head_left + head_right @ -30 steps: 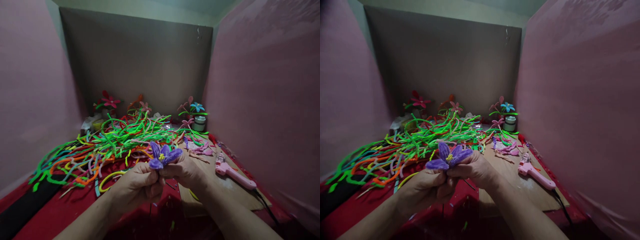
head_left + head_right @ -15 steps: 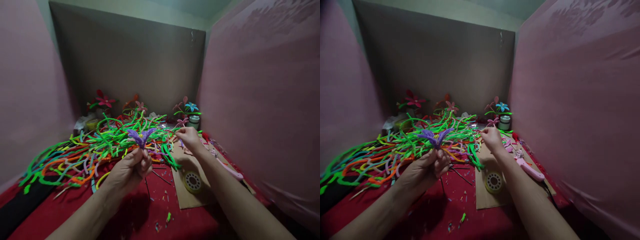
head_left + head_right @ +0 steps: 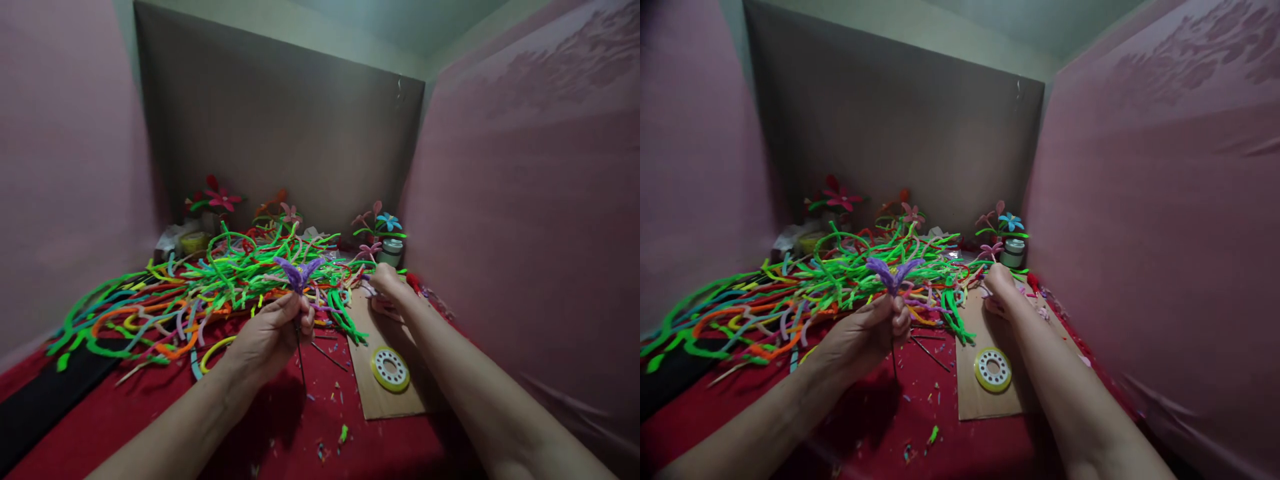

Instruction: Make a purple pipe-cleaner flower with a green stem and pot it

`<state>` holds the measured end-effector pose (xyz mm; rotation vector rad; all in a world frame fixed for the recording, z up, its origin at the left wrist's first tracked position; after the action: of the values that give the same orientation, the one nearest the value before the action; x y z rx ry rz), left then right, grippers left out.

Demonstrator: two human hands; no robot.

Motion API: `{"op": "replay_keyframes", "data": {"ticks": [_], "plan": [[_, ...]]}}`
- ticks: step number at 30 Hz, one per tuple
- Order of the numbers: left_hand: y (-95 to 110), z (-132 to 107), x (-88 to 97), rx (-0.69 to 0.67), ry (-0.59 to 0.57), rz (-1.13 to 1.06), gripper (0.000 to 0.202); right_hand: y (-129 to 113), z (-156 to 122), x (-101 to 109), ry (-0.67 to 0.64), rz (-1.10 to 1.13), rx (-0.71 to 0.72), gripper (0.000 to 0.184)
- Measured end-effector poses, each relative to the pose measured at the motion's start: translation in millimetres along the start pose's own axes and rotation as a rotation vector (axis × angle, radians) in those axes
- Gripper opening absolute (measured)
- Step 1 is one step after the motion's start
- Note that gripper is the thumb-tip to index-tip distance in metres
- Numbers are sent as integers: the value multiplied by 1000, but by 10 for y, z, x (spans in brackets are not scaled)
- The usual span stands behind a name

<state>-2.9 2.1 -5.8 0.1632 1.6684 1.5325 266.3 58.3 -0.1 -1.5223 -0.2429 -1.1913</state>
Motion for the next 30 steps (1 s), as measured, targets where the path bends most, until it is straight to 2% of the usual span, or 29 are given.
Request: {"op": "replay_keyframes", "data": {"ticks": [4,7,10,15,18,21,26,30], "plan": [[-1,4,-15,9,6,-13,21,43,-98,205,-16,287,-78,32],[-3,-7,-43,33,19,-7,23,35,-301,311,-20,516,-72,18],[-6,-24,-74,44,38,7,22,-28,-551,335,-66,762,-37,16],[-21,-43,-117,9,83,28,20,-199,-911,201,-342,1125,-26,27],[-47,-39,-122,24,106,40,15,-284,-1051,83,-430,1243,-51,33],[-83,-29,-126,20,86,57,15,-374,-1168,-18,-480,1379,-63,34],[-140,-22,-160,8,69,114,18,-547,-1371,-98,-459,1625,-124,30],[-135,-40,-195,6,70,157,20,-610,-1475,-134,-479,1730,-143,28]]}}
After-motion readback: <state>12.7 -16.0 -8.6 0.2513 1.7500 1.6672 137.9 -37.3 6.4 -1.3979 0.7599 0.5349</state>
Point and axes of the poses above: each hand's wrist, its own z-axis towards the middle knuckle, its own x-axis out of the back of the hand, y = z × x, the point moved 1 cm from there along z, towards the middle knuckle, and after that the axes turned 13 degrees about z, right-handed, at the moved point
